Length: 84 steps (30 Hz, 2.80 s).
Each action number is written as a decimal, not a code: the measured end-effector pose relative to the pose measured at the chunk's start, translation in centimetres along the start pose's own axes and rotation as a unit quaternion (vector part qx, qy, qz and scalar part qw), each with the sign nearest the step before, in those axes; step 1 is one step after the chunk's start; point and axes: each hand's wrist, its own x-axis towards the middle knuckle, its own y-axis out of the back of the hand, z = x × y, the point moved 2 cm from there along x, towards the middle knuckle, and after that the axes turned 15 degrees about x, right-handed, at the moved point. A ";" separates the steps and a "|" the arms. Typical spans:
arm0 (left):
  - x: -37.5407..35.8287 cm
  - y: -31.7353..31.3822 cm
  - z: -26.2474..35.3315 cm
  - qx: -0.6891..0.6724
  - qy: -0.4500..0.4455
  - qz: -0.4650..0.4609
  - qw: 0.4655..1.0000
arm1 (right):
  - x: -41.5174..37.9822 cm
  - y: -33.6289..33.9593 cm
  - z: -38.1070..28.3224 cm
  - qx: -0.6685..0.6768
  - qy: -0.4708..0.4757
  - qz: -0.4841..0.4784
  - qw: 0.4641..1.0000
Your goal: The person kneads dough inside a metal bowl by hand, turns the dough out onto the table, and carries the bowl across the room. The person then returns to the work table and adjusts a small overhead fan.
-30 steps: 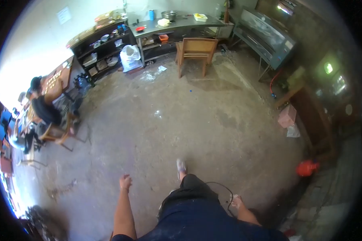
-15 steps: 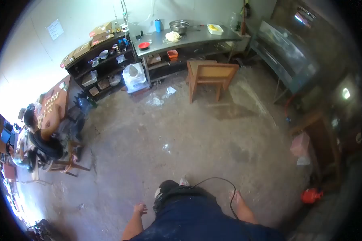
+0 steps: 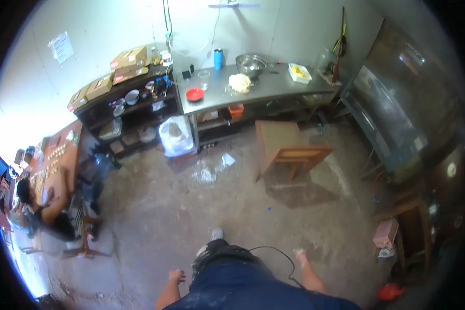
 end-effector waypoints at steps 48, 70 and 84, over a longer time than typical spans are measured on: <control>-40.9 5.9 160.9 0.572 -0.652 0.493 -0.074 | 84.3 60.8 -23.2 0.426 0.036 0.578 0.695; -40.4 5.7 168.2 0.672 -0.579 0.441 -0.140 | 98.6 62.1 -13.1 0.439 -0.064 0.640 0.627; -45.5 8.0 170.4 0.629 -0.651 0.402 -0.134 | 102.2 67.0 -15.3 0.514 -0.037 0.584 0.627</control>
